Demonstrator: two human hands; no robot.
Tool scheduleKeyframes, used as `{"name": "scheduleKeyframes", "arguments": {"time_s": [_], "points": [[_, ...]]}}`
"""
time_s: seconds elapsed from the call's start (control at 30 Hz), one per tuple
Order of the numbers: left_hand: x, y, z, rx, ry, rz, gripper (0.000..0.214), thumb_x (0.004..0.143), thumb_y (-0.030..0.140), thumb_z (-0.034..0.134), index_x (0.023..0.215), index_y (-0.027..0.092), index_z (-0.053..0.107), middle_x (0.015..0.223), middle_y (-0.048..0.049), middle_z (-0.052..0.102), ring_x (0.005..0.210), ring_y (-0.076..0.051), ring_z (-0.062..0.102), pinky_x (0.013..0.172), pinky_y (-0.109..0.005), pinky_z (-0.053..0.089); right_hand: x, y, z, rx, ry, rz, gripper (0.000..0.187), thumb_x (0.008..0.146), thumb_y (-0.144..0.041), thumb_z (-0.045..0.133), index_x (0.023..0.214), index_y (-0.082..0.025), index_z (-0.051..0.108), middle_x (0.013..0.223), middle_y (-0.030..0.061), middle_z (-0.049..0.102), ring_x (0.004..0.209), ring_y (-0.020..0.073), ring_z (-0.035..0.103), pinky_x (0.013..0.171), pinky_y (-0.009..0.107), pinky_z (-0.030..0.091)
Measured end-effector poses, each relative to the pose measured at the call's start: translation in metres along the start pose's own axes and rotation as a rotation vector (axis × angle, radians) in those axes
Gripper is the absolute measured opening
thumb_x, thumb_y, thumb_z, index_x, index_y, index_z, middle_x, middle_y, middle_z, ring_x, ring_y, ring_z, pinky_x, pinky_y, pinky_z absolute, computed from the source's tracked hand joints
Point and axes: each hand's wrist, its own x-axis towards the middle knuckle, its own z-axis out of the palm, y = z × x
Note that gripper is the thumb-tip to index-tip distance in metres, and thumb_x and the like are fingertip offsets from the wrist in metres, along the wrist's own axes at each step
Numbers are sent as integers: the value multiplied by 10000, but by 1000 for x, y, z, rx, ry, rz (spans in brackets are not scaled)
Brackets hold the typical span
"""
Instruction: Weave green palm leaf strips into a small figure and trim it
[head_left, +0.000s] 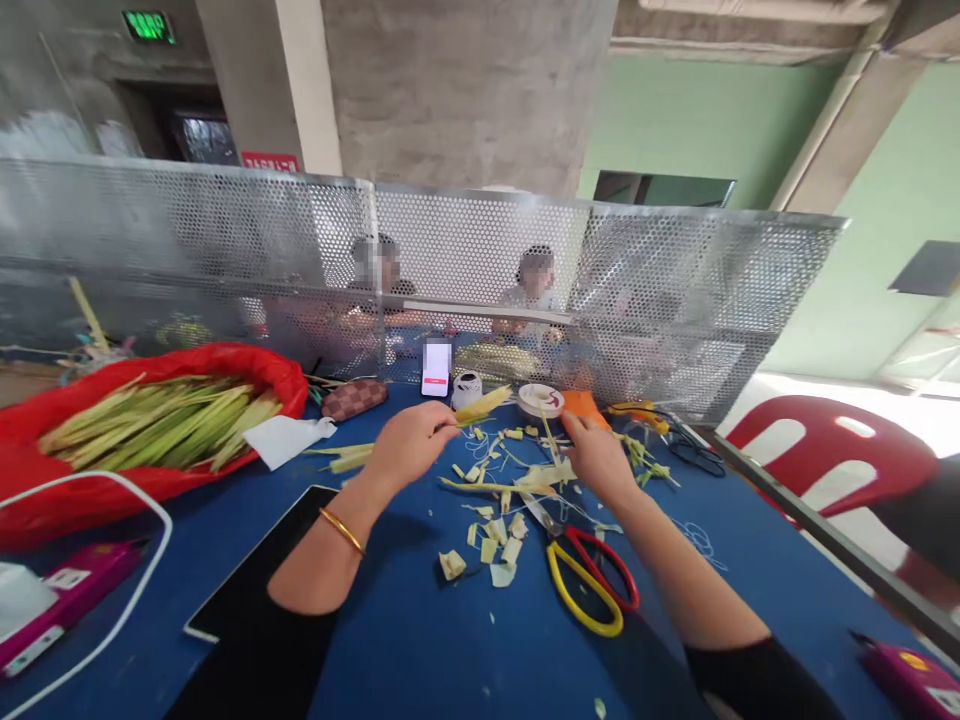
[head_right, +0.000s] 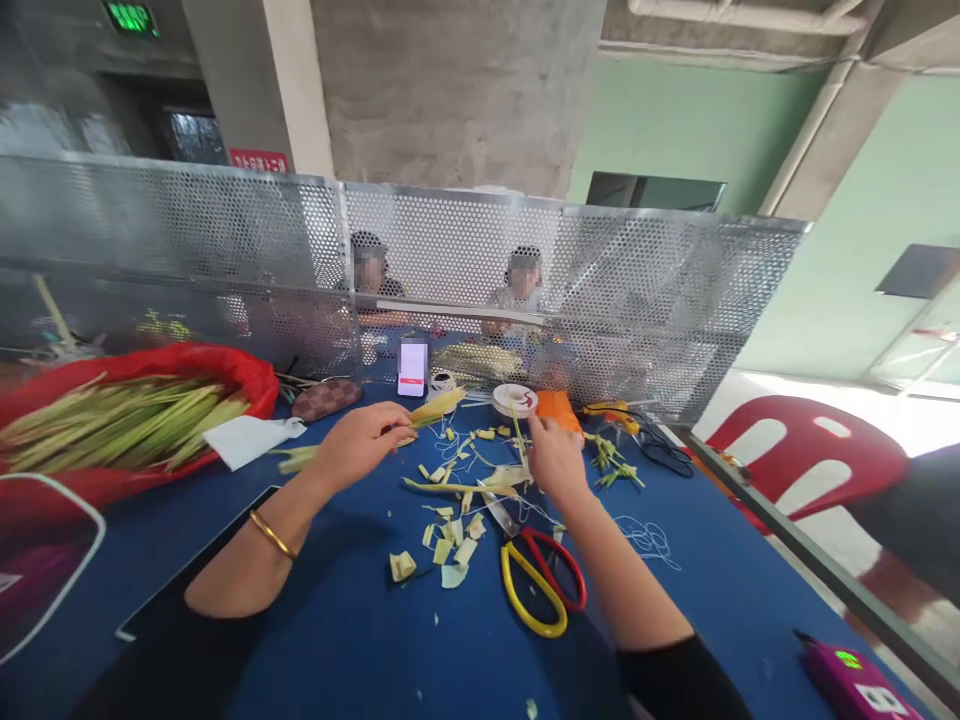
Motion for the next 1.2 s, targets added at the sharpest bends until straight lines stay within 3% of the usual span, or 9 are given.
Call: {"name": "scheduleKeyframes", "arguments": {"time_s": [0.13,0.3,0.37,0.5,0.67,0.83,1.0,1.1,1.2], "points": [[2,-26,3,282,-22,-104,215,820,230,490,745,203,690,992,-62,706,889,-231,634,722,-297,424,-9,38,-23,-199,38,98,196,836,-169,531,799,-154,723,886,175,707,992,324,622,894,432,386],[0,-25,13,231,-16,-122,237,805,226,482,694,193,688,1162,-75,666,933,-236,644,786,-323,448,-39,54,-9,-149,-138,57,142,738,-242,668,851,-235,753,860,44,717,783,208,651,709,282,447],[-5,-11,18,127,-56,-113,240,815,271,486,707,197,687,1106,-50,687,812,-185,660,731,-293,470,-44,54,3,-94,-180,44,127,688,-233,703,804,-233,756,840,37,716,764,206,640,698,284,444],[-20,16,32,-446,-217,-298,196,762,313,574,786,159,692,1008,-83,710,609,-147,634,505,-242,430,-44,48,12,60,-151,21,34,664,-195,675,654,-213,703,783,36,693,819,223,610,770,322,428],[-34,32,44,-764,-205,-468,194,744,321,647,759,134,696,778,-90,697,598,-146,624,466,-208,384,-40,38,-19,390,-91,48,226,760,-408,598,665,-204,625,679,31,668,697,197,603,703,332,465],[-33,56,55,-1038,-274,-523,186,714,317,696,719,132,675,1077,-129,684,616,-120,640,464,-193,406,-49,16,-61,685,-74,135,356,714,-547,679,718,-192,650,739,59,717,649,174,643,660,323,516],[-25,69,92,-1028,-356,-374,186,712,321,698,707,134,697,1366,-116,533,650,-115,665,484,-205,436,-58,-2,-70,993,-87,270,343,594,-466,830,681,-169,680,721,47,719,600,139,639,636,280,518],[-16,66,117,-969,-456,-368,181,699,310,706,660,134,685,935,-91,715,653,-157,668,461,-199,415,-59,-1,-65,1132,-72,298,346,562,-410,863,695,-149,679,723,64,718,592,152,648,595,279,514],[-4,60,130,-926,-396,-392,139,709,260,694,636,143,675,599,-20,652,544,-145,630,453,-204,404,-56,11,-66,1259,83,307,339,523,-340,886,683,-141,663,634,40,670,511,135,598,491,257,478]]}}
